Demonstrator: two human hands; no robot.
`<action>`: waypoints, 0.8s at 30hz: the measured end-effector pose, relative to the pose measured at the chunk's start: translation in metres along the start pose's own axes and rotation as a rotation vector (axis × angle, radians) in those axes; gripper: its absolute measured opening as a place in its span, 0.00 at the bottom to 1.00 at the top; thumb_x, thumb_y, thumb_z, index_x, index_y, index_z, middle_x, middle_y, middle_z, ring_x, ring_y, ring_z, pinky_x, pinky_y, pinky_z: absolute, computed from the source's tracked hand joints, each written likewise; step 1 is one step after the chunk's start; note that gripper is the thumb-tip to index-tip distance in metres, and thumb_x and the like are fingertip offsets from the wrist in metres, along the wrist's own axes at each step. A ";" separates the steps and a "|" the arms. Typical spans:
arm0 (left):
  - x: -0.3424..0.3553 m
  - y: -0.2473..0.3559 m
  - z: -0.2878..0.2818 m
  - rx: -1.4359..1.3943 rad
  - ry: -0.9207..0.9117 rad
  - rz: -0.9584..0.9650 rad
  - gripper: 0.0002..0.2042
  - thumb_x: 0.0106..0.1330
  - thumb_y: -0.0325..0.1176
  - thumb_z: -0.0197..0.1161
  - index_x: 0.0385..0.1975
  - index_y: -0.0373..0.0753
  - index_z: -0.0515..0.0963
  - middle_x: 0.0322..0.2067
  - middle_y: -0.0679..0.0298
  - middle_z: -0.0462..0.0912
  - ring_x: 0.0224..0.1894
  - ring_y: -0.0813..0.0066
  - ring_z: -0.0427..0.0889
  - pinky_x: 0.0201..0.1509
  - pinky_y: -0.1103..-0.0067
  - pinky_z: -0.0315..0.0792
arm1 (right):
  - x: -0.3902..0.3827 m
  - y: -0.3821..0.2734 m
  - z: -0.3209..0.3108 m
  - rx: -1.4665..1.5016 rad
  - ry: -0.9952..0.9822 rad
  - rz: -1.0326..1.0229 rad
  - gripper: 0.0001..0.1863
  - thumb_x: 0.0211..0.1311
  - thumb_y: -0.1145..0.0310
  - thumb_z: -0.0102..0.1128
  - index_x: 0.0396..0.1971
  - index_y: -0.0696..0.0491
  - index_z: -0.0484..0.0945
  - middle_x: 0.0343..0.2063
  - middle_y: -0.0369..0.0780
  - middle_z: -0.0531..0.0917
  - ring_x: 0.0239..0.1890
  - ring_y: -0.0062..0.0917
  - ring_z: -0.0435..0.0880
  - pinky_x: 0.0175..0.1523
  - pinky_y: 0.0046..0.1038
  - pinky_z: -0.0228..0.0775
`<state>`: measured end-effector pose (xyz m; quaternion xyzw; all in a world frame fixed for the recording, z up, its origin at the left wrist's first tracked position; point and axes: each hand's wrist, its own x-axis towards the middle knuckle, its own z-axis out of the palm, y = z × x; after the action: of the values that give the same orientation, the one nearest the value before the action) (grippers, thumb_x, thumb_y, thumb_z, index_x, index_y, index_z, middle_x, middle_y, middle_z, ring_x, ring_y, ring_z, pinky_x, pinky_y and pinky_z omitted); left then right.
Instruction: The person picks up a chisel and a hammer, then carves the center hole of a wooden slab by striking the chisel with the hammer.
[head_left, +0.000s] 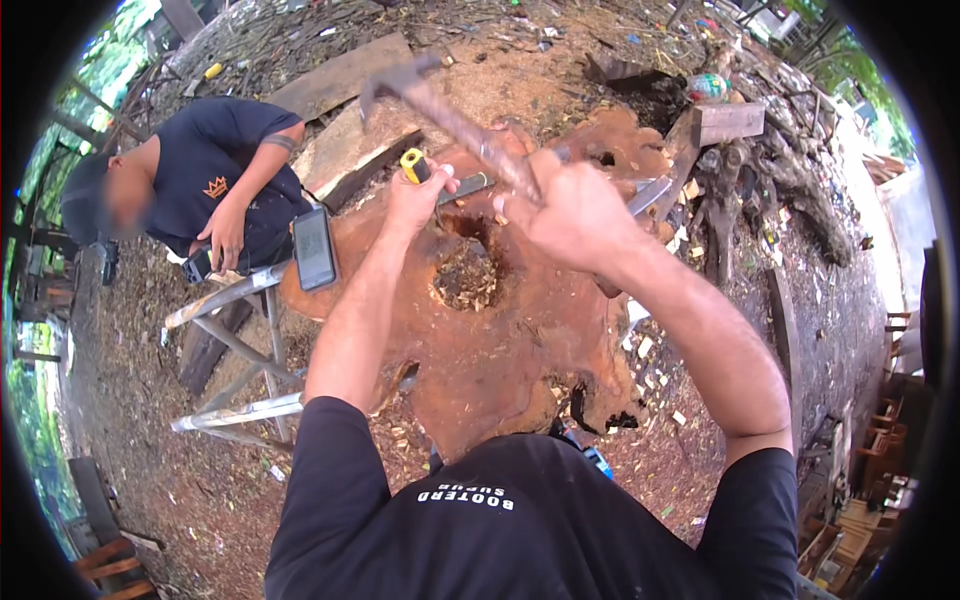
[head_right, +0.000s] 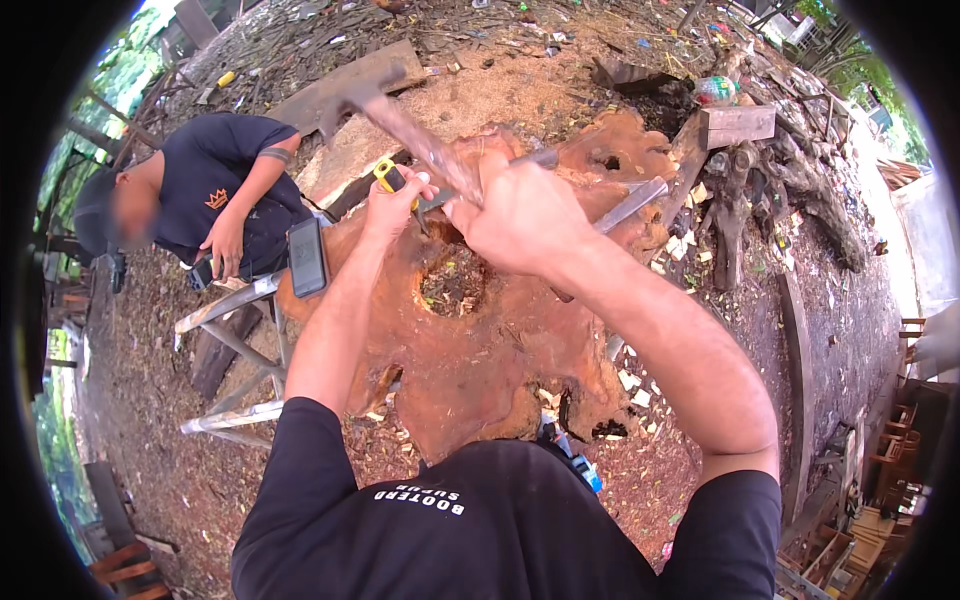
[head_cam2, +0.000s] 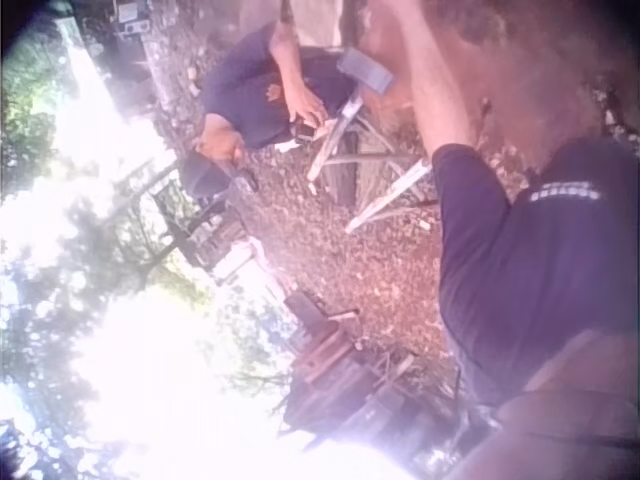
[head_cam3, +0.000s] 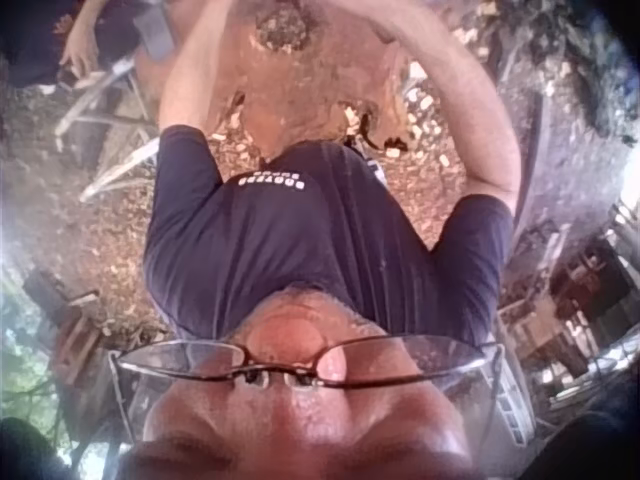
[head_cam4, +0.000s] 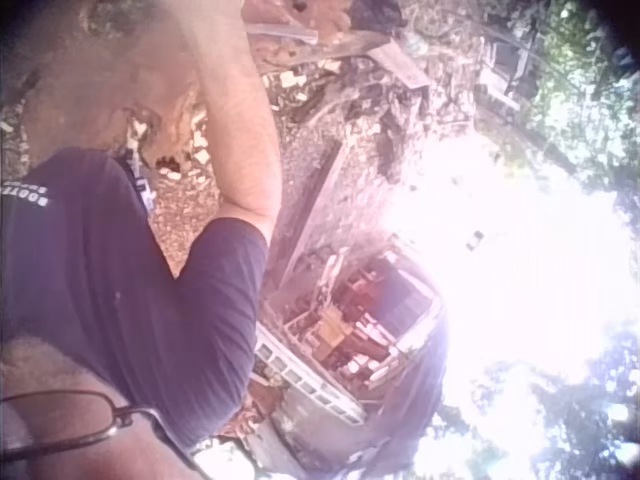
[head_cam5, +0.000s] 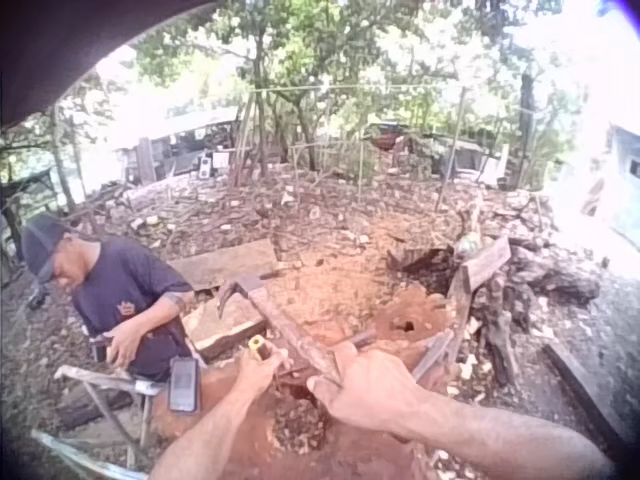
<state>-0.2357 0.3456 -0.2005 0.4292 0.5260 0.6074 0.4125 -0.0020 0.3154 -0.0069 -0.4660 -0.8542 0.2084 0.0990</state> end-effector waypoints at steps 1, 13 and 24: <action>0.000 -0.004 -0.005 -0.048 -0.005 0.011 0.06 0.67 0.26 0.65 0.28 0.40 0.75 0.23 0.64 0.83 0.30 0.74 0.85 0.41 0.74 0.80 | -0.004 -0.014 -0.019 0.087 0.058 -0.013 0.26 0.64 0.52 0.60 0.39 0.66 0.73 0.22 0.55 0.83 0.29 0.53 0.85 0.36 0.45 0.80; -0.007 0.004 -0.004 0.181 0.044 0.028 0.05 0.66 0.29 0.65 0.29 0.42 0.76 0.28 0.64 0.88 0.35 0.79 0.84 0.48 0.76 0.75 | 0.007 0.009 0.027 -0.045 -0.108 -0.045 0.27 0.60 0.54 0.57 0.42 0.67 0.75 0.29 0.60 0.84 0.36 0.55 0.87 0.46 0.48 0.79; -0.003 0.004 -0.004 0.066 0.008 -0.007 0.07 0.67 0.30 0.65 0.28 0.42 0.75 0.30 0.63 0.88 0.38 0.78 0.85 0.51 0.76 0.74 | -0.003 -0.005 0.004 0.002 0.240 -0.241 0.21 0.63 0.57 0.60 0.37 0.64 0.74 0.28 0.57 0.84 0.28 0.51 0.86 0.34 0.45 0.79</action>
<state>-0.2384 0.3408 -0.1971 0.4383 0.5489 0.5901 0.3980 -0.0054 0.3090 -0.0081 -0.3817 -0.8857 0.1386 0.2250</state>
